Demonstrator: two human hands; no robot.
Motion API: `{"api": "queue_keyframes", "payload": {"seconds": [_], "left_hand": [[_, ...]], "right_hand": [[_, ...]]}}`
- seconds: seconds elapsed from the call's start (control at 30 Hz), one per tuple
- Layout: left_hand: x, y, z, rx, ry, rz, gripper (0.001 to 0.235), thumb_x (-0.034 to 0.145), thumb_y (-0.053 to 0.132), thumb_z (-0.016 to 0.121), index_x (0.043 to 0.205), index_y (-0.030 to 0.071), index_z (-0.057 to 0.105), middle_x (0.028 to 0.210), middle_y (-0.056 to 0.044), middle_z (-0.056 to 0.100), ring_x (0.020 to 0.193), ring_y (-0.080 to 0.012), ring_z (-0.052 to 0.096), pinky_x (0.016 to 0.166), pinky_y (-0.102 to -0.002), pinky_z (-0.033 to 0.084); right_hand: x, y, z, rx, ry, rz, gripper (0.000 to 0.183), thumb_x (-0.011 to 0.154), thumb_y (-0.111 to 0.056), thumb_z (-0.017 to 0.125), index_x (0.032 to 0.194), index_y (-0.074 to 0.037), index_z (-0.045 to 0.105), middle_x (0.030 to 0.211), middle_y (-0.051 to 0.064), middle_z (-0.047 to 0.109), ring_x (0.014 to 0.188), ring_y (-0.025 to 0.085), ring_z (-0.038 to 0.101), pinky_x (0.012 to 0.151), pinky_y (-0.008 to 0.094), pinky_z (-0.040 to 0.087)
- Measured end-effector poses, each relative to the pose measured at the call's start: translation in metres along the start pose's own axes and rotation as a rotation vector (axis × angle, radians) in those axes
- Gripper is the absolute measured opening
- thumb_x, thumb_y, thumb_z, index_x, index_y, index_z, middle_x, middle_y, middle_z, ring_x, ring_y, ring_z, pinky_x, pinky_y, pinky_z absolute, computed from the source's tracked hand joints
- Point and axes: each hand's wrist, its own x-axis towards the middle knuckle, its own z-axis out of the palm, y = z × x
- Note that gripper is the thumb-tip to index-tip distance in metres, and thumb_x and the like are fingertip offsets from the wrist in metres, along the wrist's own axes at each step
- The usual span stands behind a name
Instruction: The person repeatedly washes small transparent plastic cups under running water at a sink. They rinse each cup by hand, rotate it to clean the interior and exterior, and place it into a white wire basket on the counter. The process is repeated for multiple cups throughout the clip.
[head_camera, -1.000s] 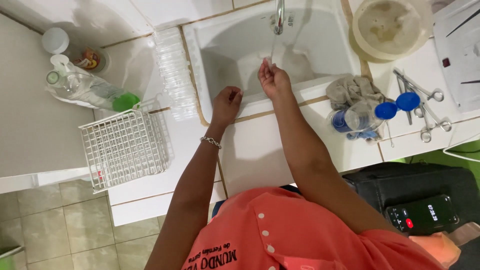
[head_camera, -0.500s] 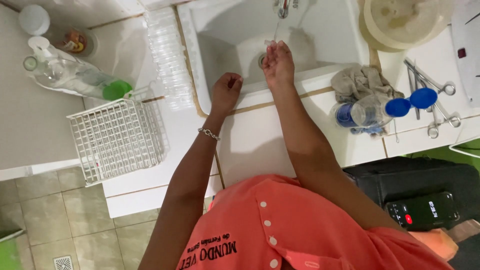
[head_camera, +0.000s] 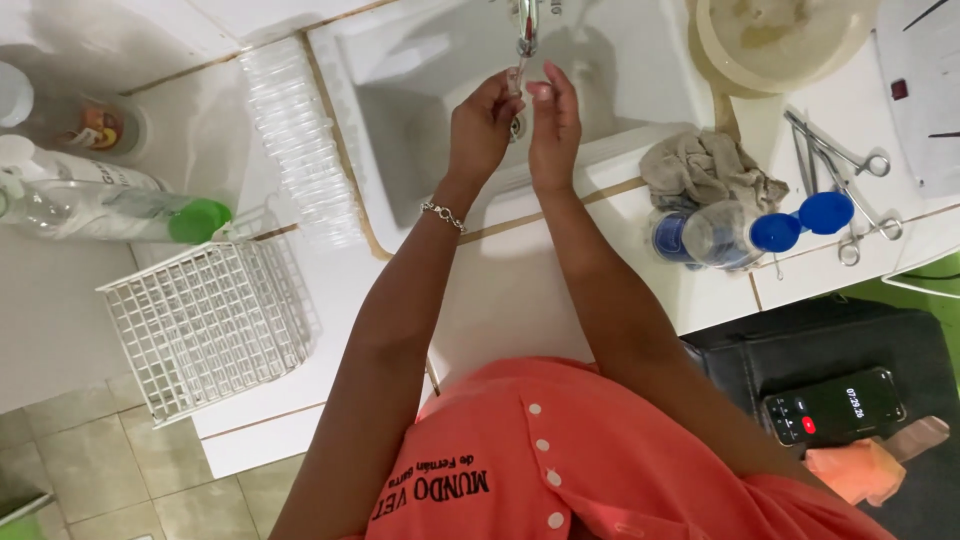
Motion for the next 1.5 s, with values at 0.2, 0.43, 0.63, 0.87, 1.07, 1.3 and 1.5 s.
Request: {"api": "queue_keyframes", "payload": {"seconds": [0.2, 0.43, 0.63, 0.87, 1.07, 1.3, 1.5], "left_hand": [[0.006, 0.013, 0.010, -0.214, -0.014, 0.001, 0.019, 0.095, 0.015, 0.067, 0.114, 0.010, 0.071, 0.115, -0.004, 0.079, 0.100, -0.0141, 0.077, 0.089, -0.027, 0.062], [0.004, 0.039, -0.004, -0.179, 0.012, 0.010, 0.021, 0.095, 0.026, 0.065, 0.109, 0.011, 0.074, 0.092, -0.001, 0.075, 0.079, -0.0123, 0.072, 0.072, -0.026, 0.061], [0.003, 0.040, -0.013, -0.164, 0.039, 0.026, 0.015, 0.091, 0.018, 0.068, 0.105, 0.013, 0.070, 0.088, 0.004, 0.077, 0.072, -0.0081, 0.068, 0.069, -0.024, 0.057], [0.000, 0.044, -0.016, -0.620, 0.135, -0.218, 0.013, 0.089, 0.006, 0.071, 0.097, 0.011, 0.062, 0.077, -0.004, 0.067, 0.067, -0.0141, 0.064, 0.061, -0.029, 0.057], [-0.007, 0.005, -0.014, -1.297, 0.073, -0.550, 0.011, 0.089, 0.001, 0.074, 0.090, 0.002, 0.063, 0.087, -0.015, 0.072, 0.081, -0.0228, 0.072, 0.080, -0.032, 0.064], [-0.012, -0.012, -0.004, -1.265, 0.095, -0.778, 0.032, 0.092, 0.008, 0.069, 0.121, 0.000, 0.058, 0.094, -0.015, 0.065, 0.087, -0.0224, 0.066, 0.088, -0.035, 0.061], [-0.011, -0.005, -0.010, -1.210, 0.078, -0.796, 0.036, 0.099, 0.000, 0.056, 0.134, -0.005, 0.052, 0.090, -0.014, 0.065, 0.078, -0.0214, 0.066, 0.083, -0.033, 0.062]], "right_hand": [[0.007, -0.012, 0.003, -0.042, 0.137, 0.287, 0.044, 0.096, -0.055, 0.045, 0.110, -0.017, 0.063, 0.097, -0.002, 0.069, 0.087, 0.012, 0.063, 0.072, 0.027, 0.048], [0.003, -0.010, 0.006, -0.040, 0.046, 0.190, 0.038, 0.103, -0.045, 0.042, 0.092, -0.015, 0.063, 0.076, -0.003, 0.058, 0.070, 0.009, 0.053, 0.058, 0.026, 0.044], [-0.001, -0.017, 0.009, -0.040, -0.023, 0.185, 0.037, 0.103, -0.043, 0.043, 0.092, -0.014, 0.063, 0.072, -0.003, 0.056, 0.068, 0.009, 0.051, 0.058, 0.026, 0.043], [-0.006, -0.010, 0.006, 0.047, -0.149, -0.037, 0.018, 0.104, -0.022, 0.054, 0.113, -0.009, 0.062, 0.104, 0.001, 0.065, 0.093, 0.013, 0.057, 0.083, 0.028, 0.050], [-0.006, -0.006, 0.004, -0.031, -0.130, -0.108, 0.016, 0.102, -0.025, 0.065, 0.112, -0.012, 0.065, 0.106, 0.000, 0.069, 0.096, 0.012, 0.063, 0.087, 0.026, 0.055], [-0.004, -0.009, 0.010, -0.120, -0.015, -0.009, 0.015, 0.094, -0.021, 0.072, 0.104, -0.010, 0.071, 0.100, 0.001, 0.072, 0.090, 0.012, 0.066, 0.084, 0.026, 0.057], [-0.004, -0.015, 0.012, -0.158, 0.028, 0.066, 0.017, 0.091, -0.022, 0.074, 0.102, -0.009, 0.073, 0.098, 0.001, 0.073, 0.088, 0.012, 0.067, 0.082, 0.025, 0.059]]}}
